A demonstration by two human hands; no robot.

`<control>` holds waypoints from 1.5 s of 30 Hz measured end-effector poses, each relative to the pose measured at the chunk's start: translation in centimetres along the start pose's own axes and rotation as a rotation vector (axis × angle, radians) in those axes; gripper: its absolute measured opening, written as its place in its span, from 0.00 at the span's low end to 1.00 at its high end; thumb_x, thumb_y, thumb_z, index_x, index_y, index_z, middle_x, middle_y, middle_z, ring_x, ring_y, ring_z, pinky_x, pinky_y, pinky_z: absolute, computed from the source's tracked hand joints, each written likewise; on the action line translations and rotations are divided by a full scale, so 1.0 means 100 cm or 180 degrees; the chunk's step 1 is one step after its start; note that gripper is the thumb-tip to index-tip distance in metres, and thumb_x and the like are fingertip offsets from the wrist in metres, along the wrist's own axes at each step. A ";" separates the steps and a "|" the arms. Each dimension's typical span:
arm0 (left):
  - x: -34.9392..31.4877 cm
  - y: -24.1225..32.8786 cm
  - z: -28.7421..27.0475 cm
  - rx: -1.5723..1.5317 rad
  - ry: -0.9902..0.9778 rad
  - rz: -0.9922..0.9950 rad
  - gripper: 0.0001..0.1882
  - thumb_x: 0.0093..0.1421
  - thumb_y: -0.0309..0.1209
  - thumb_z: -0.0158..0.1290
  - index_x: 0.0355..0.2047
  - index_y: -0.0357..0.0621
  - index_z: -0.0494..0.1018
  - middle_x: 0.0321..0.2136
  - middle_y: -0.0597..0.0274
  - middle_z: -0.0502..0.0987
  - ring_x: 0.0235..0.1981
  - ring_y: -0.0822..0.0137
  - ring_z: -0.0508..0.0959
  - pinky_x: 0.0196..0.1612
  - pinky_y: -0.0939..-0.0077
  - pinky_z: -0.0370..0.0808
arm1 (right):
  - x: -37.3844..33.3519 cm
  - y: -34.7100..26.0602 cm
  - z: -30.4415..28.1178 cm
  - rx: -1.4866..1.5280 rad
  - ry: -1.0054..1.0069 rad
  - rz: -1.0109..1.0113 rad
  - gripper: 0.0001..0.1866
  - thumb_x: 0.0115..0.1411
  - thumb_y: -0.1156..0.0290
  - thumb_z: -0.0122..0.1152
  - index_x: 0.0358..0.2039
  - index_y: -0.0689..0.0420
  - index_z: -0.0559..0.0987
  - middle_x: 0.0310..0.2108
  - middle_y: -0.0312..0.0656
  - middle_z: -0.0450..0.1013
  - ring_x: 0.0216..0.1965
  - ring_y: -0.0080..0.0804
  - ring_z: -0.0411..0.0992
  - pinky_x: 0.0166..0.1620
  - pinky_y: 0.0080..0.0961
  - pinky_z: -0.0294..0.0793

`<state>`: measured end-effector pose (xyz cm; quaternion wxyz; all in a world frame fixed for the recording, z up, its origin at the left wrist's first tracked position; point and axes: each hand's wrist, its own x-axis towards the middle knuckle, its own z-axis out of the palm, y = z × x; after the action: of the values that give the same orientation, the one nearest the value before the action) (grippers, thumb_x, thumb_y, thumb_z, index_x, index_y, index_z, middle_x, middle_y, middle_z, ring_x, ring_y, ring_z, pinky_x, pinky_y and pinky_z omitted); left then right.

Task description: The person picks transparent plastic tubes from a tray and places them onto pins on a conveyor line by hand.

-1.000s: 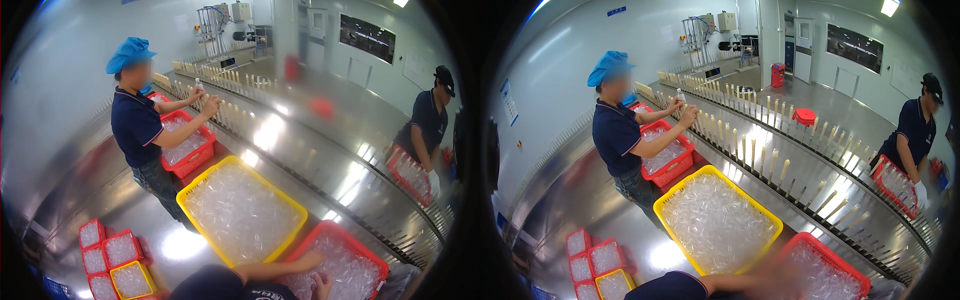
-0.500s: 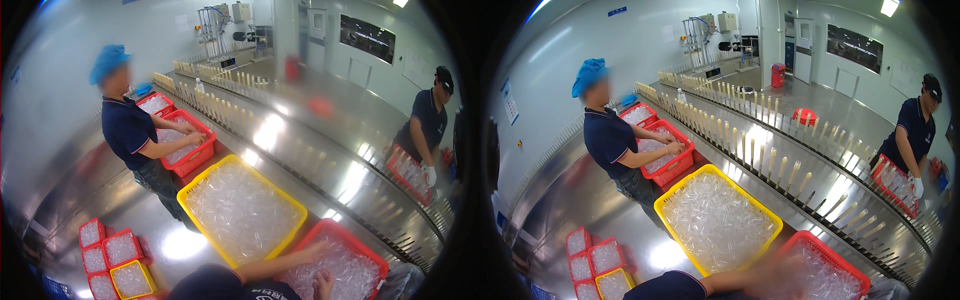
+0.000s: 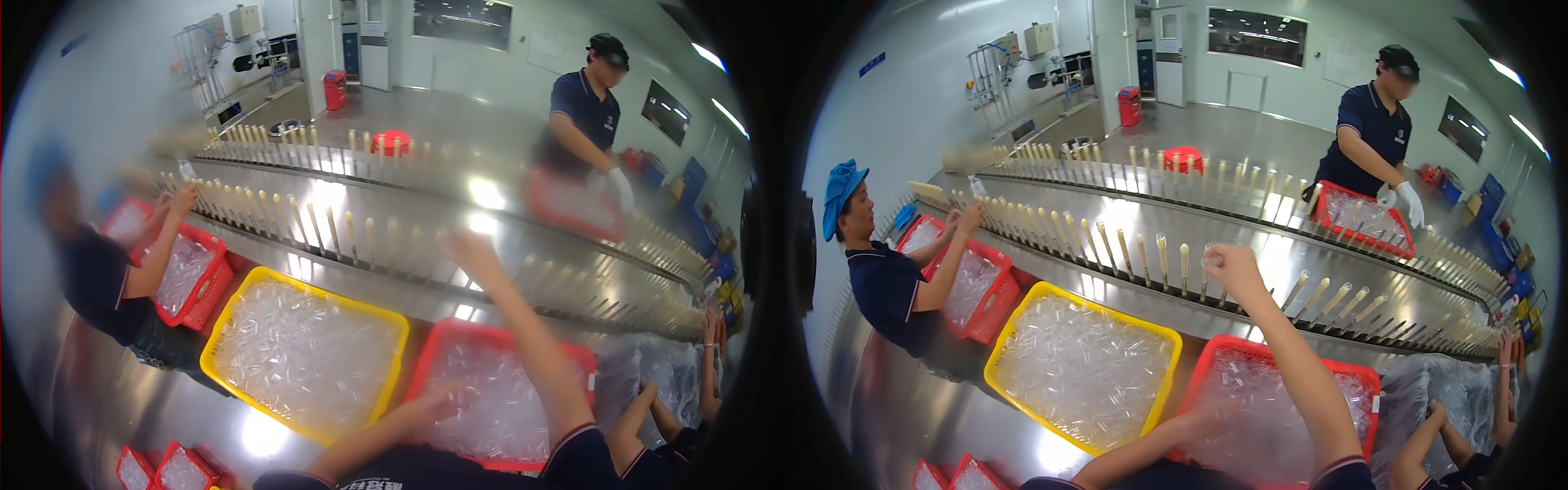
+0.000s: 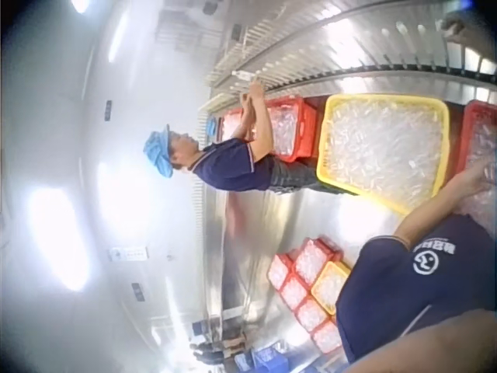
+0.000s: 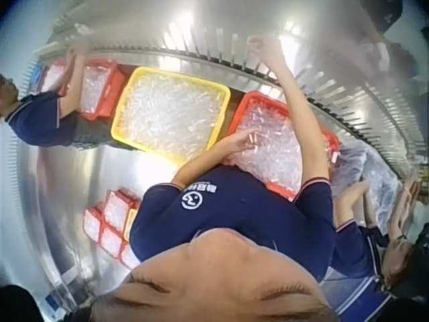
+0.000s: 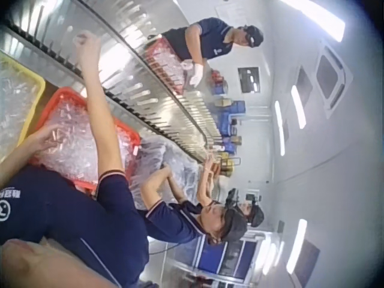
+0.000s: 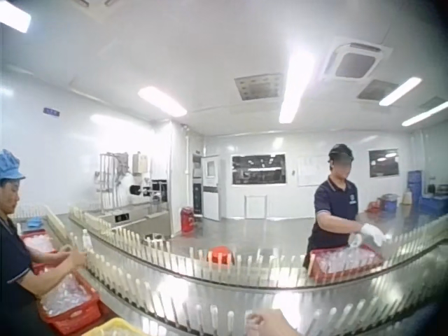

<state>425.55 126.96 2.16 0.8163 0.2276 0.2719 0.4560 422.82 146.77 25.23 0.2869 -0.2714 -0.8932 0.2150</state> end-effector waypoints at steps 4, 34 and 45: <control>-0.047 0.066 0.042 -0.0610 0.0906 -0.0103 0.19 0.54 0.35 0.46 0.46 0.45 0.64 0.43 0.62 0.68 0.42 0.69 0.69 0.41 0.76 0.69 | 0.037 0.043 0.026 -0.0564 0.0103 -0.0690 0.11 0.37 0.74 0.61 0.26 0.58 0.76 0.23 0.46 0.72 0.27 0.38 0.72 0.33 0.27 0.71; 0.065 0.265 -0.003 0.4909 0.3064 0.3558 0.13 0.54 0.33 0.44 0.40 0.45 0.70 0.32 0.53 0.73 0.30 0.54 0.73 0.33 0.68 0.69 | -0.242 0.034 -0.056 0.2953 0.1767 0.1825 0.10 0.43 0.87 0.57 0.24 0.58 0.68 0.27 0.38 0.68 0.38 0.27 0.68 0.40 0.23 0.68; 0.041 0.139 -0.025 0.2142 0.1858 0.1807 0.20 0.53 0.30 0.47 0.48 0.44 0.63 0.35 0.62 0.73 0.28 0.72 0.73 0.23 0.82 0.67 | -0.088 0.086 -0.041 0.0350 0.1090 0.0887 0.13 0.40 0.73 0.64 0.28 0.58 0.71 0.19 0.42 0.71 0.22 0.23 0.69 0.27 0.17 0.67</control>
<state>417.10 137.55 7.89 0.4328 0.4053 0.5470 0.5910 434.59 148.92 20.16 0.4162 -0.4086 -0.7723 0.2517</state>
